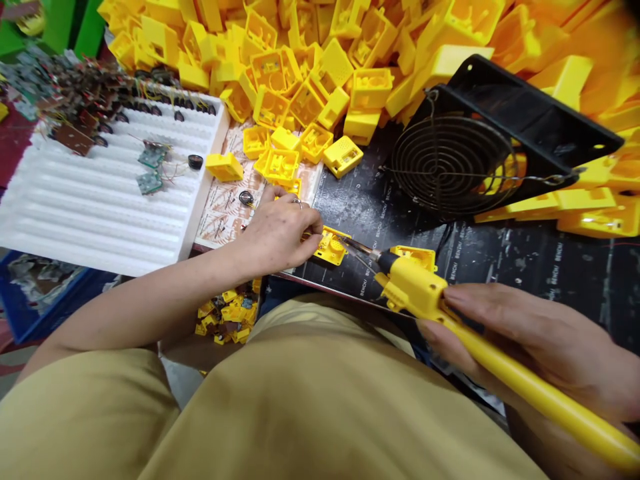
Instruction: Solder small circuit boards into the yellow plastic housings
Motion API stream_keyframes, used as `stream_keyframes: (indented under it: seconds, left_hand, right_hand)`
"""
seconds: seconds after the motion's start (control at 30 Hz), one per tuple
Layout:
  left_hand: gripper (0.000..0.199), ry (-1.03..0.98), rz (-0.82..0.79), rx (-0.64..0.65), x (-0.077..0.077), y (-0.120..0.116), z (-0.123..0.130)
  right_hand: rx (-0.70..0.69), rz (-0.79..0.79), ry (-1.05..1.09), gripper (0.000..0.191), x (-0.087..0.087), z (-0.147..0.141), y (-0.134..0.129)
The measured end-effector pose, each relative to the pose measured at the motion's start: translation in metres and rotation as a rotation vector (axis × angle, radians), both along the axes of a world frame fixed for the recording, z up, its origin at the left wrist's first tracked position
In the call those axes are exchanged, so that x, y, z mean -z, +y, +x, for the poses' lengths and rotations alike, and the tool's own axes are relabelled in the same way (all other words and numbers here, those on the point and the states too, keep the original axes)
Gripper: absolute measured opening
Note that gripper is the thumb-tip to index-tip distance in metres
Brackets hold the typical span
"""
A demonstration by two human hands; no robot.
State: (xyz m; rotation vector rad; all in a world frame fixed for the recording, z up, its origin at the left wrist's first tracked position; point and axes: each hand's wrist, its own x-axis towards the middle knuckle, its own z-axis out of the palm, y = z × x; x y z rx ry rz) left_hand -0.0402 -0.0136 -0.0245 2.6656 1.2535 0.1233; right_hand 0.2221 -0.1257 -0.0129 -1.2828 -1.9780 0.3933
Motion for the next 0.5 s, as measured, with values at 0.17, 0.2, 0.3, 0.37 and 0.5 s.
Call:
stream_keyframes:
  seconds: [0.17,0.2,0.3,0.37,0.5]
  left_hand:
    - [0.023,0.032,0.065,0.013,0.000,0.000,0.002]
    - [0.023,0.037,0.068,0.015,0.000,0.000,0.002]
    - [0.023,0.038,0.057,0.027,0.000,0.001,0.003]
    - [0.023,0.033,0.057,0.038,0.001,0.002,0.004]
    - [0.023,0.021,0.083,0.050,0.002,0.002,0.005]
  right_hand:
    - [-0.151,0.089,-0.077,0.011,0.007,-0.002,0.007]
    - [-0.151,0.084,-0.089,0.012,0.008,-0.003,0.009]
    - [-0.176,0.146,-0.110,0.015,0.005,-0.009,0.017]
    - [-0.216,0.229,-0.119,0.014,0.002,-0.013,0.023]
    - [-0.247,0.234,-0.127,0.011,-0.006,-0.011,0.027]
